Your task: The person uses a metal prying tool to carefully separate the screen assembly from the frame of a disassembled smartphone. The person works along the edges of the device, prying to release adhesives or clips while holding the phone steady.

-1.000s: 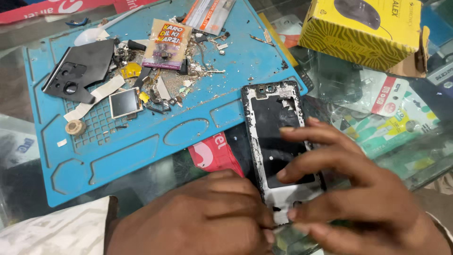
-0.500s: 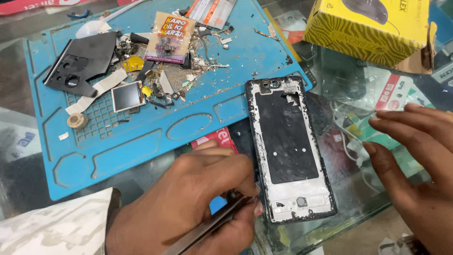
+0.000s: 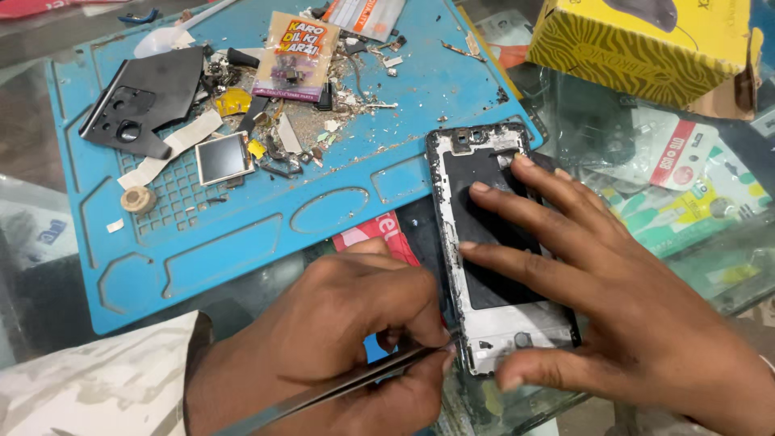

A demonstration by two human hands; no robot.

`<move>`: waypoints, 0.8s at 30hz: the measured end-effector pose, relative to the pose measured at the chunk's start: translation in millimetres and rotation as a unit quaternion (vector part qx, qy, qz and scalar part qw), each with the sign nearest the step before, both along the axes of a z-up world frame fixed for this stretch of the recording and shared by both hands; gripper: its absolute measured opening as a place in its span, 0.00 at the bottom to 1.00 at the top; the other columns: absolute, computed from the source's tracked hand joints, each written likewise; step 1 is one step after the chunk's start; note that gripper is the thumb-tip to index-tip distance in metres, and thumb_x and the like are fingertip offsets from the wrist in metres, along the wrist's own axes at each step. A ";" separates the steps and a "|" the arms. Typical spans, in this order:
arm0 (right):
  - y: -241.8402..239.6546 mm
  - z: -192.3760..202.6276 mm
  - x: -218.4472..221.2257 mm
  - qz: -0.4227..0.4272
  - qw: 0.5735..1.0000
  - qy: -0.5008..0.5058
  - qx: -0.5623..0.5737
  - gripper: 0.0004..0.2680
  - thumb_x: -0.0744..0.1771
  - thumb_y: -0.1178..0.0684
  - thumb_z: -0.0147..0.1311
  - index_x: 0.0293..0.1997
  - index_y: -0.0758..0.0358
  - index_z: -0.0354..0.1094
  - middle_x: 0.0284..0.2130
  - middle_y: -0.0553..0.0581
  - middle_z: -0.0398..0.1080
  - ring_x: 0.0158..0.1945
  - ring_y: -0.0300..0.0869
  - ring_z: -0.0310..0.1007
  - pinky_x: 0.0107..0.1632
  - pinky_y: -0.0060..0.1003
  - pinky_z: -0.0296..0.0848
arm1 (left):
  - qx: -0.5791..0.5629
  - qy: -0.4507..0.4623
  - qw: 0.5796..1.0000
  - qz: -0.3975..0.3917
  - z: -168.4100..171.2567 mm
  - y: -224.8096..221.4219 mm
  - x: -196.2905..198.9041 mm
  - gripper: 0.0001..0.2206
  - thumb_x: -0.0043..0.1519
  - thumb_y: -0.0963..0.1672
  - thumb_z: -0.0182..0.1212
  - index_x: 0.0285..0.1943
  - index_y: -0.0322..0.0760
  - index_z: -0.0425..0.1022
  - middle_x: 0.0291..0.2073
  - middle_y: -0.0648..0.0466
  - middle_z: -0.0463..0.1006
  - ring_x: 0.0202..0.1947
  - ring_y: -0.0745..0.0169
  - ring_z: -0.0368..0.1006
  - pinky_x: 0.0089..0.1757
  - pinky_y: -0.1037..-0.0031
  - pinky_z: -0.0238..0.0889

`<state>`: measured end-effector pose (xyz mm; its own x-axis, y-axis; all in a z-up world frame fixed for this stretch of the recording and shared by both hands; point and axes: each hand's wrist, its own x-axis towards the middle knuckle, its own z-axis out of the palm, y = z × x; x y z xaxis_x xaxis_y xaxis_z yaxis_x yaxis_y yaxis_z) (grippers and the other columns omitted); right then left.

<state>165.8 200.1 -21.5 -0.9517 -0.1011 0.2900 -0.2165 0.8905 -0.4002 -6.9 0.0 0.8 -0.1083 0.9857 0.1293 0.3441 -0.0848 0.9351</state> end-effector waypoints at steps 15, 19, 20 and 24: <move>5.0 -4.9 1.9 0.006 0.999 -0.024 -0.038 0.33 0.57 0.30 0.66 0.66 0.53 0.64 0.73 0.55 0.54 0.79 0.58 0.42 0.68 0.60 0.54 | 0.070 0.059 0.994 -0.065 -5.3 0.0 -5.1 0.05 0.54 0.42 0.64 0.30 0.35 0.73 0.22 0.52 0.76 0.26 0.54 0.75 0.37 0.67 0.65; 6.4 -4.7 -0.8 0.007 0.999 -0.016 -0.046 0.33 0.57 0.30 0.66 0.66 0.52 0.64 0.72 0.53 0.56 0.79 0.59 0.43 0.68 0.60 0.56 | 0.060 0.037 0.995 -0.076 -3.0 0.4 -7.5 0.05 0.59 0.43 0.64 0.36 0.36 0.74 0.29 0.54 0.79 0.33 0.55 0.78 0.42 0.67 0.66; 6.3 -4.7 -0.9 0.008 0.999 -0.014 -0.042 0.33 0.57 0.30 0.66 0.66 0.52 0.64 0.72 0.53 0.56 0.78 0.59 0.43 0.68 0.60 0.56 | 0.063 0.041 0.994 -0.082 -2.5 0.3 -7.8 0.05 0.59 0.43 0.63 0.38 0.36 0.74 0.30 0.54 0.79 0.34 0.55 0.78 0.42 0.67 0.66; 5.4 -3.4 -0.5 0.002 0.999 -0.017 -0.037 0.33 0.56 0.30 0.67 0.65 0.52 0.65 0.72 0.52 0.57 0.78 0.58 0.44 0.68 0.60 0.56 | 0.070 0.065 0.991 -0.092 -0.3 0.8 -8.8 0.06 0.58 0.42 0.64 0.38 0.36 0.73 0.28 0.52 0.76 0.32 0.52 0.76 0.39 0.65 0.64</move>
<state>165.3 205.5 -24.9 -0.9607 -0.0846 0.2643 -0.2054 0.8573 -0.4721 -15.8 0.8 0.4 0.0976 0.9587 0.2670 0.4273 -0.2826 0.8588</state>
